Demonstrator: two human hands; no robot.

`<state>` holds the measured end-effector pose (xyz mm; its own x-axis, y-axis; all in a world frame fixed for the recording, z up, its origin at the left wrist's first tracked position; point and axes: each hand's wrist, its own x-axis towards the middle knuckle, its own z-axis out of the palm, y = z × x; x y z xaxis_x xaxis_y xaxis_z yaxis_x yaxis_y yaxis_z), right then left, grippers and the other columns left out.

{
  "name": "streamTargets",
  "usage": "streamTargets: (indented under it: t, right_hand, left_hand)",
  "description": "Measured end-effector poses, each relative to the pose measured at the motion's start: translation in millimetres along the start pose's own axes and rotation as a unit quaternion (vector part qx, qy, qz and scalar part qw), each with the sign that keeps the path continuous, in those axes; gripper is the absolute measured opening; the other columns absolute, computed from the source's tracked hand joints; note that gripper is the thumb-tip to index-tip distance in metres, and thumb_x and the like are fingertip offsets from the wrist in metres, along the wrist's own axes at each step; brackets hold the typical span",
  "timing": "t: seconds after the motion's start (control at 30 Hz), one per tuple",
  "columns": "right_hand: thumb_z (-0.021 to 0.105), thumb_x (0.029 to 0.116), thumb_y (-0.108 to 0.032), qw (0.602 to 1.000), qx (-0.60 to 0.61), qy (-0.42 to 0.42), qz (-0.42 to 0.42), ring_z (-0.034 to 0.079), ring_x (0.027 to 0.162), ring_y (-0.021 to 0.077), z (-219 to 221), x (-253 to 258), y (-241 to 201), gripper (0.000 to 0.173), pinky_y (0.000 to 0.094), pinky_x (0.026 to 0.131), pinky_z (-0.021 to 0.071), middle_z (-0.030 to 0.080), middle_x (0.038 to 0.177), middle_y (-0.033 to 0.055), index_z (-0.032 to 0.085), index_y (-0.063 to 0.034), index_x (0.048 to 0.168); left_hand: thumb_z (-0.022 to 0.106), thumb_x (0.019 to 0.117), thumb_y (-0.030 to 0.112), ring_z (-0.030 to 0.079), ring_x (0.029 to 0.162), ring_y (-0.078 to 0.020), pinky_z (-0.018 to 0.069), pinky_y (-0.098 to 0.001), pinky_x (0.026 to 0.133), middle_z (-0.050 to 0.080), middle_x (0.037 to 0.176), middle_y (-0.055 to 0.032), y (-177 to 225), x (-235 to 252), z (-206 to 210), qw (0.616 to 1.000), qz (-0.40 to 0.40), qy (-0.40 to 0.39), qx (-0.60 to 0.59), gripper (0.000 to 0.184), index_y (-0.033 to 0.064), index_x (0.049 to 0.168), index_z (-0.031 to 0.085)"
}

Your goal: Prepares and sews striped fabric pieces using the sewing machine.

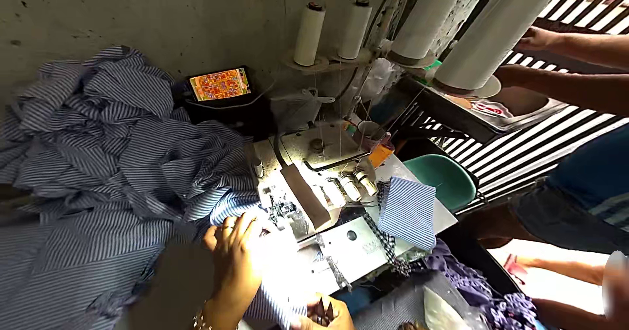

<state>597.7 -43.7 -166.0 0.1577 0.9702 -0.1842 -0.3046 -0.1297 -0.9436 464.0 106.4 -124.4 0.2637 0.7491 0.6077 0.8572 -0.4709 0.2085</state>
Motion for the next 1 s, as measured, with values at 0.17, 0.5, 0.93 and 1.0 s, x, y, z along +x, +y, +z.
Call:
streamTargets:
  t: [0.17,0.5,0.93,1.0]
  right_hand:
    - [0.074,0.0820,0.006,1.000,0.001,0.006,-0.004,0.060,0.056,-0.0038,-1.9,-0.1,-0.3,0.016,0.0157,0.051,0.0502,0.072,0.075,-0.0057,0.071,-0.0025,0.095]
    - [0.078,0.0798,0.003,0.998,-0.008,0.034,-0.051,0.054,0.049,-0.0056,1.0,18.8,-3.5,0.021,0.0132,0.044,0.0467,0.066,0.070,-0.0089,0.067,-0.0047,0.096]
    - [0.076,0.0818,0.002,0.993,0.035,0.061,-0.094,0.054,0.047,-0.0002,18.3,59.4,-9.7,0.025,0.0157,0.041,0.0483,0.064,0.076,-0.0027,0.059,-0.0029,0.100]
    - [0.063,0.0951,0.000,0.997,0.076,0.026,0.016,0.059,0.049,0.0011,16.7,45.6,-6.8,0.012,0.0153,0.041,0.0471,0.067,0.073,-0.0014,0.058,-0.0026,0.105]
  left_hand:
    - [0.062,0.0812,0.017,0.067,0.090,-0.0265,0.0361,-0.0539,0.087,0.074,0.093,-0.0046,-0.9,-0.9,-0.7,0.999,0.024,0.023,0.004,0.013,0.0138,0.079,0.074]
    - [0.053,0.0943,0.022,0.069,0.099,-0.0299,0.0361,-0.0589,0.093,0.076,0.104,-0.0039,-3.4,-2.0,-14.0,0.998,0.024,0.003,0.058,0.026,0.0172,0.096,0.078]
    - [0.067,0.0951,0.035,0.060,0.117,-0.0485,0.0282,-0.0755,0.098,0.069,0.118,-0.0221,-38.3,34.9,-0.7,0.995,-0.038,-0.067,0.064,0.033,0.0036,0.103,0.074]
    - [0.059,0.0985,0.038,0.059,0.121,-0.0442,0.0286,-0.0745,0.099,0.067,0.127,-0.0169,-44.7,23.8,-6.3,0.997,-0.027,-0.047,0.046,0.038,0.0098,0.120,0.072]
